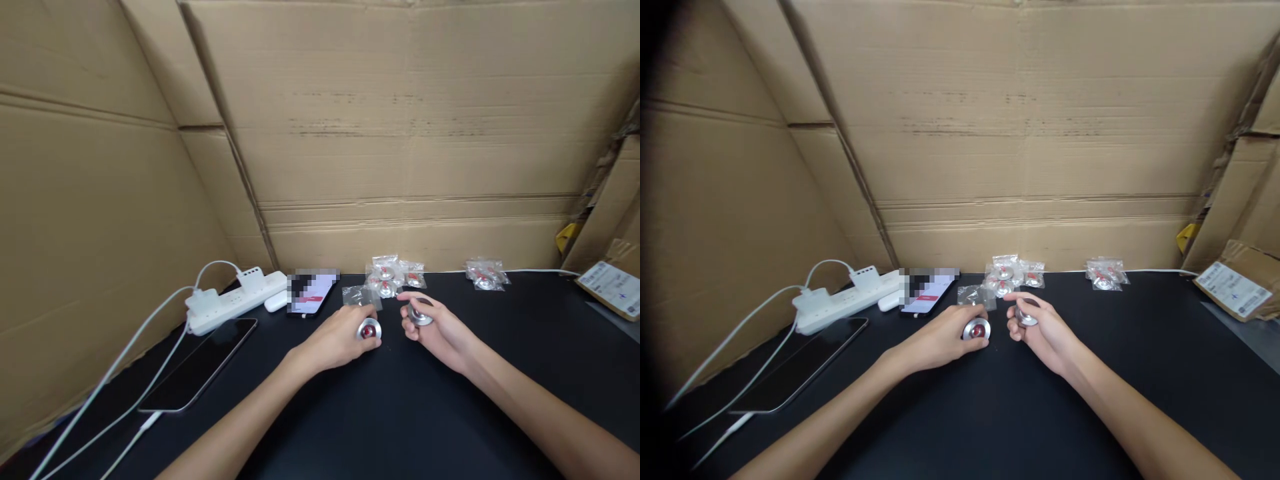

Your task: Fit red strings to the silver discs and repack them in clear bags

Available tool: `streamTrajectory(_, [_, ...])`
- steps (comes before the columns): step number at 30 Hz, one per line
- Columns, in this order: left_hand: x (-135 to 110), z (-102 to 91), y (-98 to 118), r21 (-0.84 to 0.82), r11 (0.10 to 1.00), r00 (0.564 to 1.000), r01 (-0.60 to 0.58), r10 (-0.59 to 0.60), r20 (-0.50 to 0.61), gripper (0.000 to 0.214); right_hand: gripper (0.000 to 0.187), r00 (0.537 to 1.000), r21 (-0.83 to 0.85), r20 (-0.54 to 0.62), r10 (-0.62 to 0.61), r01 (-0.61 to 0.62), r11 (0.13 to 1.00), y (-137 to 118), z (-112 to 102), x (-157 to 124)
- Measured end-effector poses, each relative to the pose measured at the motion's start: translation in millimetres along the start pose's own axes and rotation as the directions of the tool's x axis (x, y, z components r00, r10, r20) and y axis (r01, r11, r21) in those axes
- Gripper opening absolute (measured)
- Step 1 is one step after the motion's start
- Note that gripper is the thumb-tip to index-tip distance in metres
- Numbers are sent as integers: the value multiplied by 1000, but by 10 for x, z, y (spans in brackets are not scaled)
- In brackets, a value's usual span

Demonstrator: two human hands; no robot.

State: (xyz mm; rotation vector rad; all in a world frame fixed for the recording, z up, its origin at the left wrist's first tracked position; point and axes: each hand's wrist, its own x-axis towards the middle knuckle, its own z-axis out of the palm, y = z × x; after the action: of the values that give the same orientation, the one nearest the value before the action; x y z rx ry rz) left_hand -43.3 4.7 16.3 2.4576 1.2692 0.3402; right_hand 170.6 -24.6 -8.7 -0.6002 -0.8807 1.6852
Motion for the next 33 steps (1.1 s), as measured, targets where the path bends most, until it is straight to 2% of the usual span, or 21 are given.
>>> streamTrajectory(4, [21, 22, -1, -94, 996, 999, 6, -11, -47, 27, 17, 998, 49, 46, 49, -52, 997, 28, -6, 7])
streamTrajectory(6, [47, 33, -2, -234, 972, 999, 2, -13, -44, 23, 19, 996, 69, 47, 76, -79, 994, 41, -12, 10])
streamTrajectory(8, [79, 49, 5, -433, 900, 999, 48, -53, 1, 24, 22, 995, 74, 30, 97, -99, 992, 50, -18, 12])
streamTrajectory(10, [108, 71, 22, -624, 773, 993, 115, -101, 58, 28, 23, 994, 57, 11, 109, -110, 992, 52, -23, 12])
streamTrajectory(13, [137, 106, 52, -824, 536, 981, 185, -149, 123, 28, 13, 995, 5, -36, 92, -92, 996, 44, -22, 15])
streamTrajectory(16, [160, 142, 59, -943, 248, 962, 220, -215, 167, 24, 29, 994, -17, -97, 58, -60, 998, 36, -15, 21])
streamTrajectory(19, [183, 177, 39, -980, -17, 948, 200, -249, 198, 26, 35, 989, -16, -128, 71, -73, 997, 42, -21, 24])
streamTrajectory(23, [181, 172, 41, -958, -218, 957, 187, -180, 227, 33, 35, 992, -11, -92, 87, -89, 996, 64, -49, 26])
streamTrajectory(27, [149, 116, 118, -932, -320, 968, 168, -126, 217, 37, 29, 996, 8, -18, 91, -91, 996, 66, -50, 36])
streamTrajectory(33, [102, 74, 202, -914, -365, 975, 177, -65, 215, 41, 21, 997, -18, -31, 72, -73, 997, 65, -35, 28])
